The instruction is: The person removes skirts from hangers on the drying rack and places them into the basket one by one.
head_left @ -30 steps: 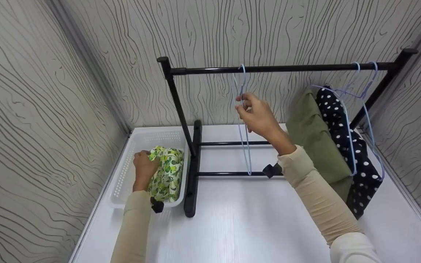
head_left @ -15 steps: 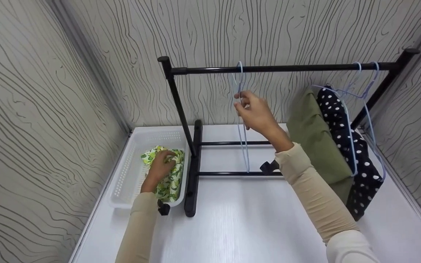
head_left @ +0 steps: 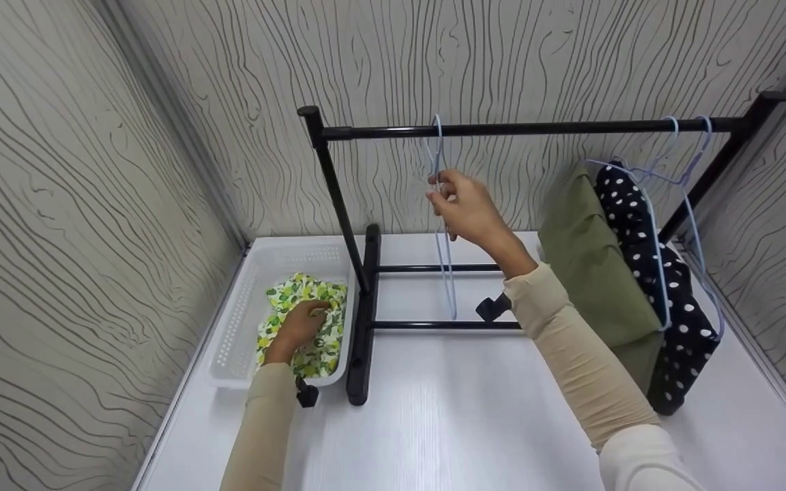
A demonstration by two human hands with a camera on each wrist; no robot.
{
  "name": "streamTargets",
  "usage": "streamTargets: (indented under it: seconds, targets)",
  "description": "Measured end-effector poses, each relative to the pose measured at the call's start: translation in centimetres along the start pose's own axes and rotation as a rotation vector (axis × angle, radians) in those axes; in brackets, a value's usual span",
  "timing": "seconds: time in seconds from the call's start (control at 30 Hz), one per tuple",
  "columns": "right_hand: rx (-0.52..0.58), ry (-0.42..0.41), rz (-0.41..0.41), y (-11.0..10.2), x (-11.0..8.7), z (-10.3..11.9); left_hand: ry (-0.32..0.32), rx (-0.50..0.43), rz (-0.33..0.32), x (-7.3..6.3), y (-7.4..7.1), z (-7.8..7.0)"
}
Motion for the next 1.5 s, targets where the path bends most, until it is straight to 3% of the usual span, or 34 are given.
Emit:
streamTargets:
  seconds: [0.47,0.83,1.1,1.5]
  targets:
    - [0.022,0.062,0.042,0.8,0.4,-2.1,-0.004,0.019,0.011,-0.3,0.2,0.0]
    - [0.02,0.068,0.055,0.7,0.2,-2.4,-0.014,0.042,0.054,-0.3,0.7,0.6]
    - [-0.006,0.08,0.075,0.3,-0.1,-2.3,0.005,0.055,0.012,-0.4,0.3,0.3]
    - [-0.089,0.091,0.087,-1.0,-1.0,-2.3,-0.003,-0.026,-0.056,-0.3,-0.4,-1.1]
Point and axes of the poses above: each hand's wrist, its own x-axis towards the middle knuckle, its own y-axis out of the palm, z = x × y, the point moved 9 cm from there along x, towards the middle knuckle, and after that the axes turned 1 degree about z, right-handed, at the moved point
